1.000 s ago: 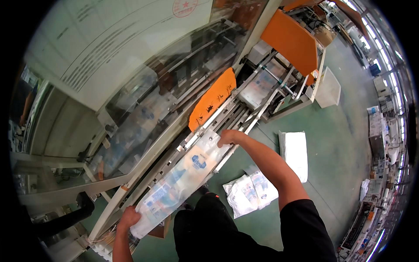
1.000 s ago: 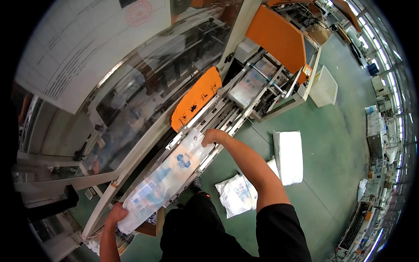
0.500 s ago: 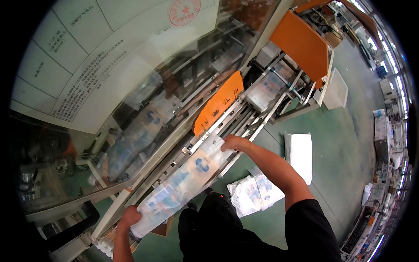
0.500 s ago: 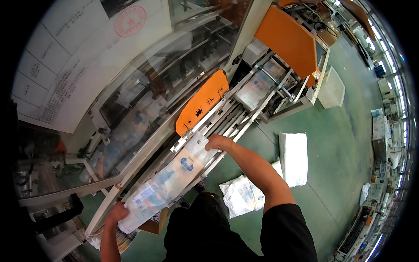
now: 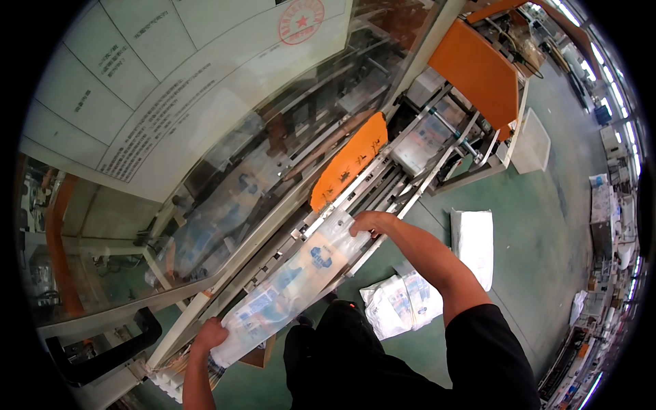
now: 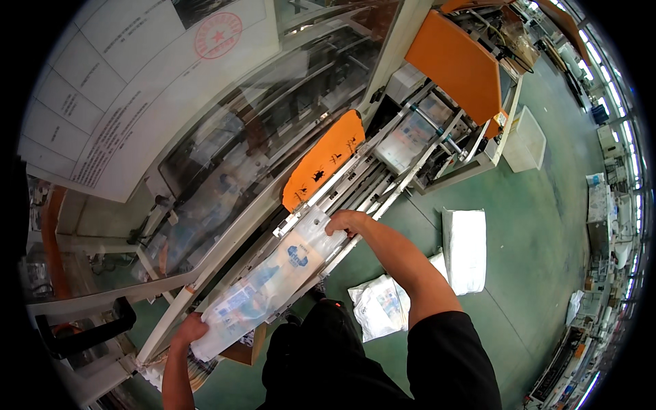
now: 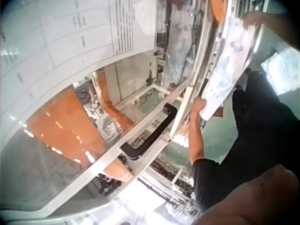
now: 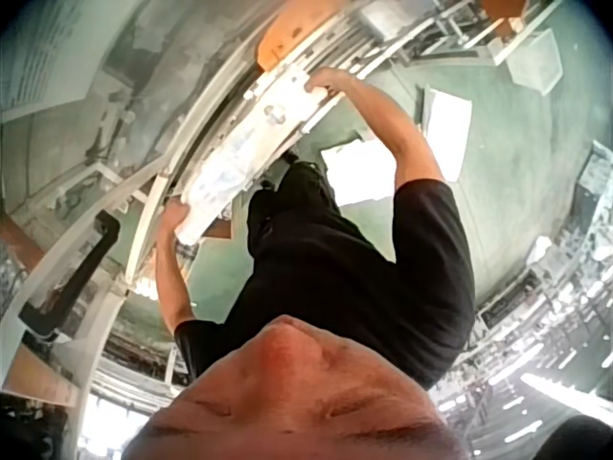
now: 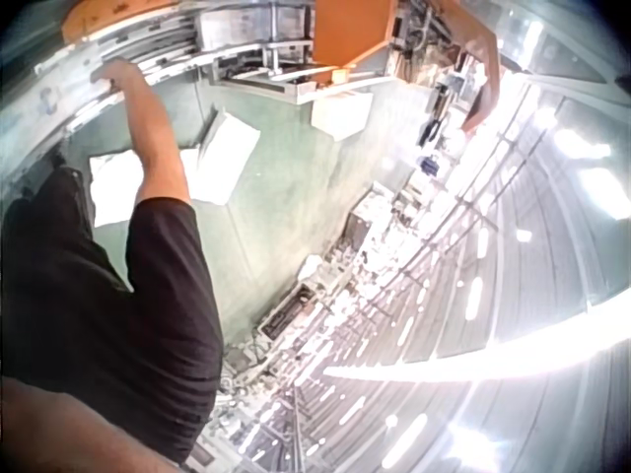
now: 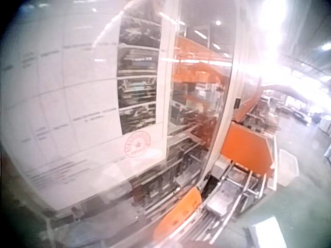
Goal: The person repeatedly retrieves plastic packaging sleeves from a hanging rack, opens them by hand, and slides stacks of product into the sleeves on an industrial conveyor line.
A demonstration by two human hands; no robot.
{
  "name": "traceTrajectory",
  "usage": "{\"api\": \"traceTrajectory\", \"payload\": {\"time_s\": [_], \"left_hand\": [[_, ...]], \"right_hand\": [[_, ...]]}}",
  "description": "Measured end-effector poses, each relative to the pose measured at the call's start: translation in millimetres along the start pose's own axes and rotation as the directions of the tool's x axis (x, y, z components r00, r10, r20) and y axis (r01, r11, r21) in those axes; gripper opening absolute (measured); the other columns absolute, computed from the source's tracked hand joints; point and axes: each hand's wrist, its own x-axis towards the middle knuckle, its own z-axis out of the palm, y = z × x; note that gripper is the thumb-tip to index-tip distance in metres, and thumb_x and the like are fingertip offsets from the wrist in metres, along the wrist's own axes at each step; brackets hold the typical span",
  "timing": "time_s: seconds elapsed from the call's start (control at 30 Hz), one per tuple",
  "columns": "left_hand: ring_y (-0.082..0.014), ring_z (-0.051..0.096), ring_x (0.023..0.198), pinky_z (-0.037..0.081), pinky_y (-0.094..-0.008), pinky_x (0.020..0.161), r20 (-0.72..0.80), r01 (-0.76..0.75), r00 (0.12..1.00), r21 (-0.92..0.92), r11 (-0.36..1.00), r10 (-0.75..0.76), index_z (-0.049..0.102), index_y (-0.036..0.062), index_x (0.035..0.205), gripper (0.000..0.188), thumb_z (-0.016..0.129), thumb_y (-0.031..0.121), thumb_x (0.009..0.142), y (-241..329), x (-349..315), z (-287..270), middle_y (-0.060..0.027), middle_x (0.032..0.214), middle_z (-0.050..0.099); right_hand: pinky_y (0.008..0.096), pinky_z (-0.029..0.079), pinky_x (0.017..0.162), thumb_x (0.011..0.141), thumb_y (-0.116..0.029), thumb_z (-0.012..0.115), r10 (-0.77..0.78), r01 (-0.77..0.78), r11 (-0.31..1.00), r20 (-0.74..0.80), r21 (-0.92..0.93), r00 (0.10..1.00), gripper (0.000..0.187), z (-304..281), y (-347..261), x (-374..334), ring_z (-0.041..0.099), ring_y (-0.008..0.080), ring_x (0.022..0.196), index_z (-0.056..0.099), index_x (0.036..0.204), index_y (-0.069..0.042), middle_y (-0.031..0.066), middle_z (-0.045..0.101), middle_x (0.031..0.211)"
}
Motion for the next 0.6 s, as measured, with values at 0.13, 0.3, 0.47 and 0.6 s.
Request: {"api": "traceTrajectory", "payload": {"time_s": [0.13,0.3,0.47,0.6], "left_hand": [[-0.0436,0.056,0.092,0.045,-0.0454,0.087,0.038,0.061,0.997,-0.01,0.998,-0.061,0.06,-0.0061,0.091,0.037,0.045,0.017,0.066,27.1,-3.2,-15.8,-0.031,0.096,0.058],[-0.0432,0.056,0.094,0.044,-0.0453,0.088,0.016,0.094,0.995,-0.034,0.995,-0.094,0.06,-0.0054,0.091,0.036,0.045,0.016,0.067,38.6,-8.7,-20.9,-0.03,0.097,0.059],[-0.0422,0.055,0.096,0.045,-0.0446,0.088,0.012,0.083,0.996,0.03,0.996,-0.084,0.061,-0.003,0.094,0.037,0.045,0.017,0.067,18.2,-8.5,-16.2,-0.0286,0.097,0.059],[-0.0418,0.055,0.096,0.045,-0.0444,0.088,0.047,0.065,0.996,0.091,0.994,-0.07,0.061,-0.002,0.097,0.039,0.044,0.017,0.068,21.7,-4.1,-24.4,-0.0273,0.098,0.059]], "right_hand": [[0.0346,0.049,0.067,0.069,-0.03,0.067,0.001,0.0,0.999,0.027,-0.05,1.0,0.061,-2.8,1.7,-1.5,0.052,0.0236,0.088,0.05,0.121,-0.003,0.0122,0.049,0.116],[0.0345,0.05,0.063,0.069,-0.031,0.067,-0.003,0.004,0.995,0.006,-0.097,1.0,0.058,-0.5,-1.0,-2.7,0.052,0.0222,0.081,0.052,0.116,-0.001,0.0123,0.051,0.107],[0.032,0.051,0.061,0.067,-0.033,0.069,0.057,-0.051,0.99,0.042,-0.131,0.998,0.061,-5.1,0.8,9.2,0.053,0.0209,0.078,0.053,0.117,-0.002,0.0138,0.051,0.104],[0.0287,0.05,0.058,0.063,-0.029,0.071,0.008,-0.008,1.0,0.009,-0.022,1.0,0.067,-5.8,2.8,-4.2,0.05,0.0174,0.073,0.05,0.122,-0.007,0.0064,0.049,0.091]]}}
